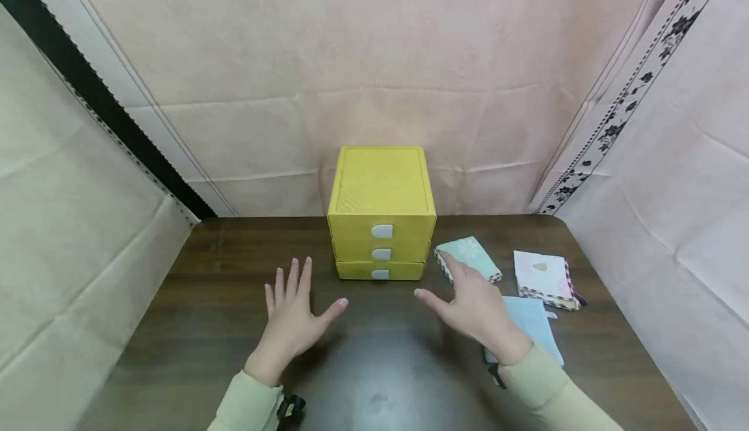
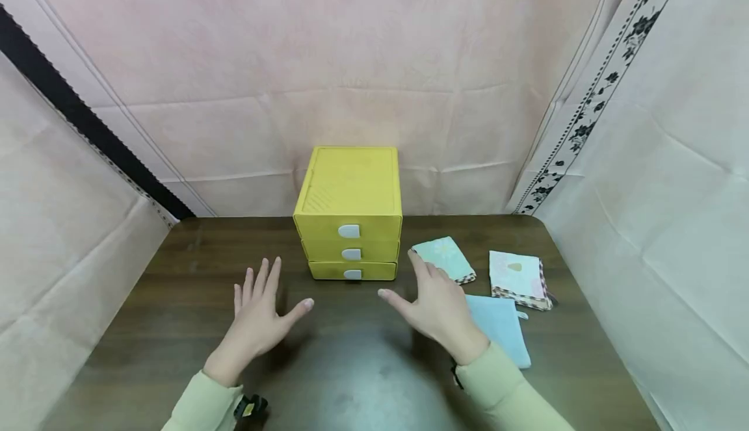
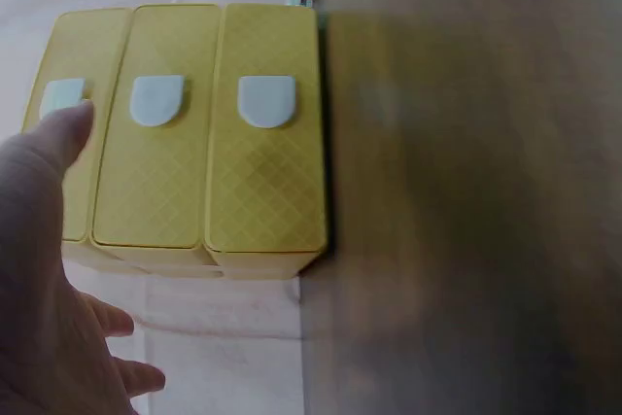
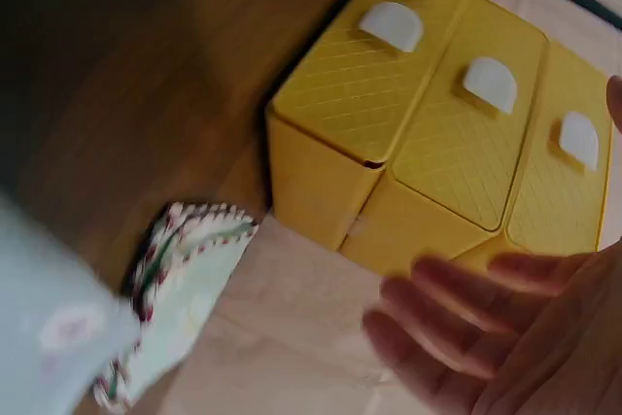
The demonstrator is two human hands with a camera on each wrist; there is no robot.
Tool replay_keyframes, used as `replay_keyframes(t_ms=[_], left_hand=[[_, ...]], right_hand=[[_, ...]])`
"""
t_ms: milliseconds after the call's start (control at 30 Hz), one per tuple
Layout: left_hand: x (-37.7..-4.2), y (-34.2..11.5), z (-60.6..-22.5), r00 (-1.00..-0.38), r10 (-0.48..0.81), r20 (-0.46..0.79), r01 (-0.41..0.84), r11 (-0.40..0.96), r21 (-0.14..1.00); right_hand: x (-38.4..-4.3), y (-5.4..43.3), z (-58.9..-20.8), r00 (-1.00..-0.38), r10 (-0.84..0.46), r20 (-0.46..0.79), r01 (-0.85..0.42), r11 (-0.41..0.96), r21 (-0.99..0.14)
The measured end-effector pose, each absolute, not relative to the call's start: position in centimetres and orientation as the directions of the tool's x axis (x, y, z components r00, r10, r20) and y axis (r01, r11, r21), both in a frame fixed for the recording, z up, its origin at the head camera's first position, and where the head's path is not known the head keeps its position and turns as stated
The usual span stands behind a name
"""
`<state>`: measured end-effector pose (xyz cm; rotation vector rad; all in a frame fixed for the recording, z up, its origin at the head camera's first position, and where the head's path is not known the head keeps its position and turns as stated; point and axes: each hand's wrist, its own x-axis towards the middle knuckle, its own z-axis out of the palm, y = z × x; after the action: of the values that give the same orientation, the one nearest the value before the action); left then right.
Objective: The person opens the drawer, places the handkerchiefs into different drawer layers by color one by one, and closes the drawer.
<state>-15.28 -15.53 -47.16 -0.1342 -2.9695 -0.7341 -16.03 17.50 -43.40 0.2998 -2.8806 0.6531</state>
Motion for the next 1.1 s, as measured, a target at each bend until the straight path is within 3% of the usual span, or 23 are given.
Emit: replay_keyframes(t_ms=[200, 367, 533, 800, 1100], left_hand=[[-16.2, -15.0, -45.4, -0.993, 0.072, 0.090, 0.112, 0.783, 0.612], [-17.1, -14.4, -44.1, -0.992, 0.088, 0.087, 0.123, 0.687, 0.717], [-18.4, -14.0, -42.3, -0.987, 0.096, 0.130, 0.162, 0.575, 0.802], [-20.7, -13.6, -40.3, -0.948, 0.147, 0.282, 0.318, 0.372, 0.872], [-21.9, -13.2, -39.7, -0.933, 0.152, 0.326, 0.359, 0.431, 0.828]], right_hand=[[-16.6, 14.9, -43.1, -0.994, -0.092, 0.058, -0.102, 0.597, -0.796], [-17.3, 12.9, -43.0, -0.996, -0.077, -0.039, 0.016, 0.271, -0.962], [-18.3, 11.8, -42.5, -0.985, -0.111, -0.129, 0.123, 0.056, -0.991], [-19.7, 11.0, -41.5, -0.957, -0.223, -0.186, 0.191, -0.004, -0.982], [-21.5, 11.4, -40.9, -0.944, -0.282, -0.171, 0.175, 0.009, -0.985]])
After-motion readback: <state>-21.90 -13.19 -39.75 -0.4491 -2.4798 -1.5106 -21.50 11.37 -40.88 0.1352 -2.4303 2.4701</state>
